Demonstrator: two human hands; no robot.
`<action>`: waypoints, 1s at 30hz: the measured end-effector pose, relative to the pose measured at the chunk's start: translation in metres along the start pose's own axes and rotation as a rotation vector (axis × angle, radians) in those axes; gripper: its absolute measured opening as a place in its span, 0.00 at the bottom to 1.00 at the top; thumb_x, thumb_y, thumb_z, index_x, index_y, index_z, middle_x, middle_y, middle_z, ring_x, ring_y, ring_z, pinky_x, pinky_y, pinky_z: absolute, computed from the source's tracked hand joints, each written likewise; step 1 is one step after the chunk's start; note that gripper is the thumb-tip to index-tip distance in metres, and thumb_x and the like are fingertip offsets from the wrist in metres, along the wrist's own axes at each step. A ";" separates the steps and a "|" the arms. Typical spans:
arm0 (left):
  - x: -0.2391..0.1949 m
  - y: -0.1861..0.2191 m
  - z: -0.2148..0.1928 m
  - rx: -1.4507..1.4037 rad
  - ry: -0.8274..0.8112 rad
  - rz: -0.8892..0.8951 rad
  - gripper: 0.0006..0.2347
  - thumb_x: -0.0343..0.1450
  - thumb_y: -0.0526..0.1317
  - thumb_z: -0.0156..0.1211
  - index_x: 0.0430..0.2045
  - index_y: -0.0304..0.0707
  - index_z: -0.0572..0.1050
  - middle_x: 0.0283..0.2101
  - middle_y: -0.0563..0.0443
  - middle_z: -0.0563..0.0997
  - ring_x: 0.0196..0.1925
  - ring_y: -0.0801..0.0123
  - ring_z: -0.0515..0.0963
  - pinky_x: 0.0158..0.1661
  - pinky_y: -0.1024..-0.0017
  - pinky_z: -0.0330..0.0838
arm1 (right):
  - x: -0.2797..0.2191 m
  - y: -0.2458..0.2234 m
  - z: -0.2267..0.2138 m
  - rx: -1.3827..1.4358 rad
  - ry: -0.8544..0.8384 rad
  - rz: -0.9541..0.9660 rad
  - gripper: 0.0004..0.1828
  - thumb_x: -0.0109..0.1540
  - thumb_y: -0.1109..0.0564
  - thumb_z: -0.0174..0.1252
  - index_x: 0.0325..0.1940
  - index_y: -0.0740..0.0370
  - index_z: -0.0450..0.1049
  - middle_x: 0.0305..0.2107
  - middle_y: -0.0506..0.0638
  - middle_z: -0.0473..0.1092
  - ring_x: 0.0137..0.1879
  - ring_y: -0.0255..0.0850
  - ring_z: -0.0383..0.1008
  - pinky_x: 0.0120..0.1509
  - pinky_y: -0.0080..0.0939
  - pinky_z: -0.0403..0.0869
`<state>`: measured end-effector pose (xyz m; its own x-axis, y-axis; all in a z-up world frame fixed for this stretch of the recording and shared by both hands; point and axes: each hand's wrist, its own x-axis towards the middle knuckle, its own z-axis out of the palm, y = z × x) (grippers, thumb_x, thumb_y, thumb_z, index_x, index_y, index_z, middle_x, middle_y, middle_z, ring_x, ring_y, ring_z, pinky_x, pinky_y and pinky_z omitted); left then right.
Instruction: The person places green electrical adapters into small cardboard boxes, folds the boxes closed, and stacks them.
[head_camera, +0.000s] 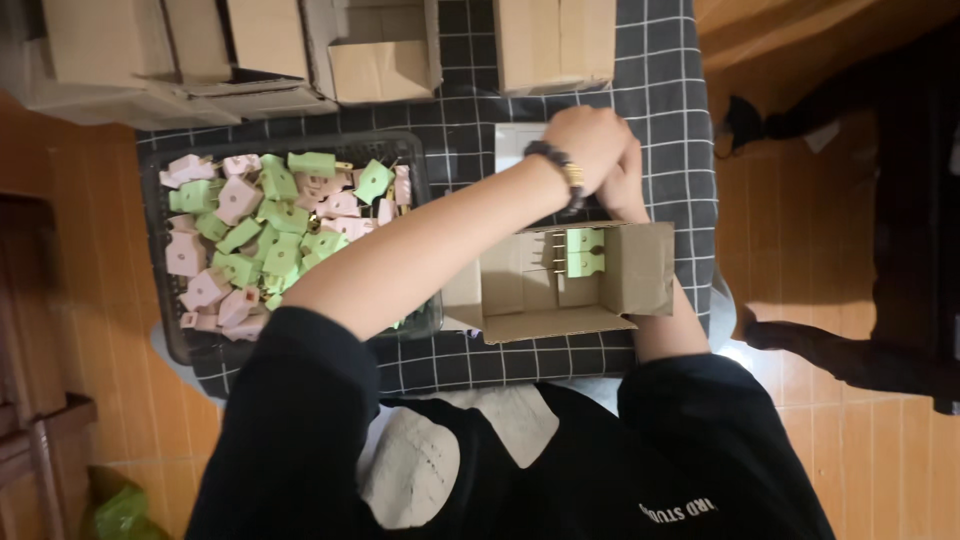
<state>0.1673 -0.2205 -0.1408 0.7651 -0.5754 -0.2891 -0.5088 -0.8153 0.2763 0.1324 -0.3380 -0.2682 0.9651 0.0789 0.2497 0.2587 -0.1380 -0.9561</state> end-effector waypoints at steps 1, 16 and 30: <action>-0.005 -0.005 -0.003 -0.003 0.001 0.006 0.12 0.80 0.42 0.47 0.43 0.38 0.80 0.38 0.49 0.82 0.40 0.65 0.84 0.43 0.66 0.81 | 0.003 -0.003 -0.001 -0.006 0.003 0.002 0.07 0.69 0.57 0.49 0.42 0.62 0.70 0.34 0.46 0.70 0.40 0.35 0.66 0.40 0.37 0.66; -0.023 -0.058 0.004 -0.292 0.281 0.170 0.22 0.70 0.45 0.70 0.50 0.31 0.67 0.55 0.36 0.70 0.36 0.67 0.77 0.34 0.76 0.77 | 0.022 -0.003 -0.003 -0.168 -0.004 -0.103 0.09 0.63 0.63 0.44 0.38 0.61 0.71 0.33 0.48 0.66 0.41 0.38 0.62 0.46 0.39 0.61; -0.075 -0.088 -0.053 -0.280 -0.023 0.056 0.08 0.75 0.35 0.57 0.42 0.45 0.83 0.54 0.45 0.82 0.53 0.62 0.83 0.56 0.65 0.77 | 0.020 -0.024 -0.001 -0.205 -0.038 -0.069 0.17 0.71 0.58 0.44 0.55 0.60 0.79 0.47 0.49 0.74 0.48 0.39 0.71 0.50 0.37 0.67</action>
<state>0.1758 -0.1026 -0.0946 0.7284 -0.6227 -0.2860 -0.4188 -0.7349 0.5335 0.1453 -0.3338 -0.2397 0.9437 0.1312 0.3036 0.3303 -0.3285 -0.8849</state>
